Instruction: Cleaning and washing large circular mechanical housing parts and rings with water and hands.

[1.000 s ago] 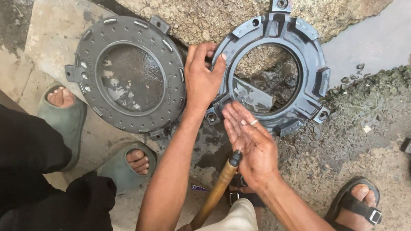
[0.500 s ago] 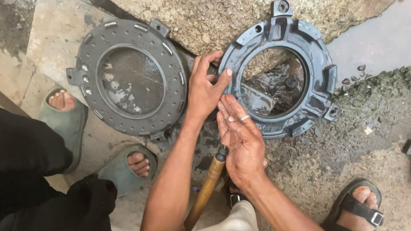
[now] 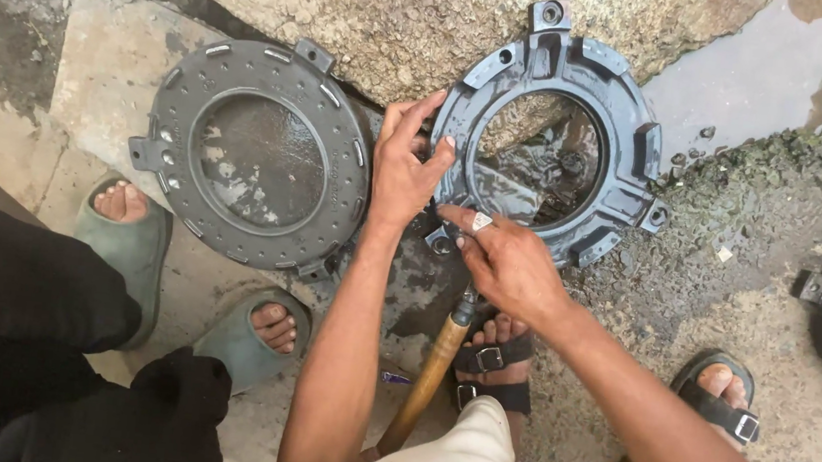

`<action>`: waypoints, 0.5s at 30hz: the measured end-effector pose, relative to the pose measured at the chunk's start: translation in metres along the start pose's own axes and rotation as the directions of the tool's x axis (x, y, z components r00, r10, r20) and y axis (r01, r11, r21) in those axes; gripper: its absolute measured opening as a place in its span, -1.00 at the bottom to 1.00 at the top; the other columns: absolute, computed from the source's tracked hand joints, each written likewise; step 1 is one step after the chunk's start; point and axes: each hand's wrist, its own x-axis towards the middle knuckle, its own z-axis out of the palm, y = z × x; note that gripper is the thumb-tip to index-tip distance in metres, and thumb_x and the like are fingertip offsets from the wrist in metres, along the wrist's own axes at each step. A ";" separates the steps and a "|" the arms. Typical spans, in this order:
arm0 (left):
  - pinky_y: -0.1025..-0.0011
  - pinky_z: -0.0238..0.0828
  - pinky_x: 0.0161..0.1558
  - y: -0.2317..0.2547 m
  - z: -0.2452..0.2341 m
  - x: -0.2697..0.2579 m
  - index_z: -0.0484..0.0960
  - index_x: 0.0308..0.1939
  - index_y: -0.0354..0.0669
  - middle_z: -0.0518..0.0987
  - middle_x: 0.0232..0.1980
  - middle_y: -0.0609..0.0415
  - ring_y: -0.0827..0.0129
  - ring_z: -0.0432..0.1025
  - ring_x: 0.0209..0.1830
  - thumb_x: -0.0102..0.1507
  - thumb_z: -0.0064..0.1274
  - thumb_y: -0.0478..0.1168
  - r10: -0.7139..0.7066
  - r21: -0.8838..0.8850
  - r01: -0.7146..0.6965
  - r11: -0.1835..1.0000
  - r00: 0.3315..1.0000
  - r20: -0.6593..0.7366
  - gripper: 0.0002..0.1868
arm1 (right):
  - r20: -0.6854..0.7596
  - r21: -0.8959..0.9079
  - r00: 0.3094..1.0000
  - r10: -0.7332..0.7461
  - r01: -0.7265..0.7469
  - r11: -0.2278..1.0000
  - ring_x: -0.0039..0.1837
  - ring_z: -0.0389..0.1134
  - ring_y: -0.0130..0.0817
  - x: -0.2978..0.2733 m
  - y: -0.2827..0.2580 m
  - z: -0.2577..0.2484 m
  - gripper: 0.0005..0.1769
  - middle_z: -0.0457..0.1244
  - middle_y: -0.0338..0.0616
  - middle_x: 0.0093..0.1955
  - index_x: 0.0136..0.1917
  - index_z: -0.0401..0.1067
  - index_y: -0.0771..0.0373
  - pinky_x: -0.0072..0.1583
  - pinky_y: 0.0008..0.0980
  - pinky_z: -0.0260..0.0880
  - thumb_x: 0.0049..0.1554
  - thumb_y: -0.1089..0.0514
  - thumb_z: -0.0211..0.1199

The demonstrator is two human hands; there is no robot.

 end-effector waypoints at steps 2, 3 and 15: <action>0.48 0.58 -0.08 -0.001 -0.001 0.001 0.53 0.34 -0.18 0.43 0.20 -0.01 0.38 0.48 0.07 0.23 0.16 -0.44 0.021 0.016 -0.020 1.000 1.000 -0.005 -0.44 | 0.103 -0.022 0.990 -0.100 0.103 0.994 -0.20 0.37 0.00 0.013 -0.001 -0.016 -0.58 0.29 0.05 -0.32 0.32 0.45 -0.03 -0.08 -0.04 0.39 0.19 0.16 0.20; 0.47 0.58 -0.07 -0.001 -0.001 0.003 0.53 0.34 -0.18 0.44 0.20 -0.01 0.37 0.48 0.08 0.24 0.17 -0.44 0.041 0.031 -0.041 0.999 0.999 -0.010 -0.44 | 0.208 -0.034 0.959 -0.195 0.206 0.978 -0.23 0.36 0.06 0.020 -0.002 -0.024 -0.45 0.29 0.09 -0.30 0.41 0.42 -0.11 -0.10 -0.01 0.39 0.15 0.19 0.16; 0.47 0.56 -0.05 0.004 0.003 0.001 0.53 0.33 -0.15 0.44 0.19 0.01 0.37 0.47 0.13 0.21 0.14 -0.45 0.038 0.039 -0.037 0.999 0.999 -0.024 -0.42 | 0.393 -0.232 0.902 0.180 -0.092 0.968 -0.42 0.32 -0.12 0.047 0.017 -0.031 -0.40 0.27 -0.03 -0.51 0.29 0.52 -0.38 -0.21 -0.13 0.45 0.05 0.17 0.15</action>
